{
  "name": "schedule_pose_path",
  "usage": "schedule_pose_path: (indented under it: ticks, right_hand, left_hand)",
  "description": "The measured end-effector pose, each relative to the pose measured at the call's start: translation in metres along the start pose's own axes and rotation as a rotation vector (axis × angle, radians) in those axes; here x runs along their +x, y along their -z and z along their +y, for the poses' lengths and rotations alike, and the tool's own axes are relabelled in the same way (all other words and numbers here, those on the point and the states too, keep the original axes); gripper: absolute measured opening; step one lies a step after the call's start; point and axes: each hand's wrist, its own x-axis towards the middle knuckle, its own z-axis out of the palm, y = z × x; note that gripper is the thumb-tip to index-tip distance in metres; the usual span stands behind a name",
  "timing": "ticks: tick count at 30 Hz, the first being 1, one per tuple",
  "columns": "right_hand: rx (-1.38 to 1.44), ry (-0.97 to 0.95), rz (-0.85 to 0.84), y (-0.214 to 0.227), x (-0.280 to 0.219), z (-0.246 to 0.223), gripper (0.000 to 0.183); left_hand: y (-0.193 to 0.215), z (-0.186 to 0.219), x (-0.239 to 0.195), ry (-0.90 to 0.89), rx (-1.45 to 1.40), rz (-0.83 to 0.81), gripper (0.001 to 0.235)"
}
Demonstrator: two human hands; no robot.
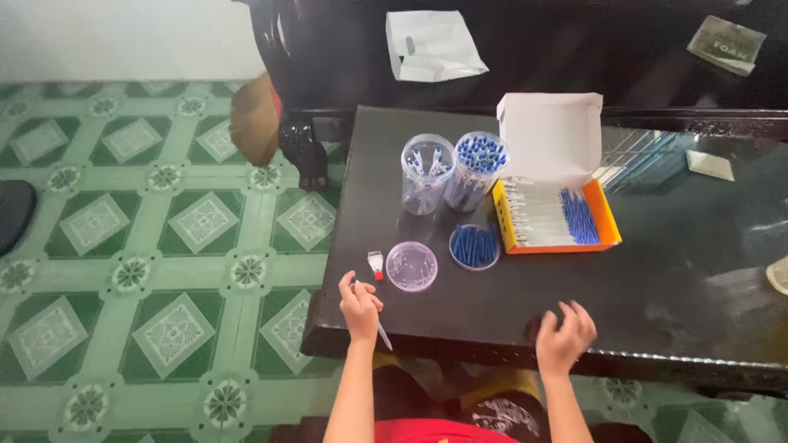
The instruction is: The person assembles blue pen refills by inserting them into clear plastic pen barrels. They pick refills from a box and barrels from a container, join them, and place the assembled pens into a clear cup. The process repeats throughout the clip.
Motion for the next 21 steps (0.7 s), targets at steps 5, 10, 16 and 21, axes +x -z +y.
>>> schedule_pose_path:
  ticks: [5,10,16,21]
  right_hand:
    - [-0.295,-0.166,-0.347,-0.019,0.002,-0.024,0.038]
    - [-0.352,-0.132,-0.331,-0.020,-0.005,-0.022,0.037]
    - [-0.358,-0.239,-0.508,-0.016,0.000,-0.029,0.046]
    - [-0.459,-0.006,-0.274,-0.012,-0.012,-0.026,0.051]
  left_hand:
    - [-0.002,0.000,-0.001,0.039,0.002,0.027,0.039]
    - [-0.006,-0.010,-0.002,0.008,0.084,0.083,0.041]
    - [-0.007,0.001,-0.002,-0.030,0.216,0.084,0.040]
    - [-0.009,0.006,0.001,0.118,0.380,0.065,0.045]
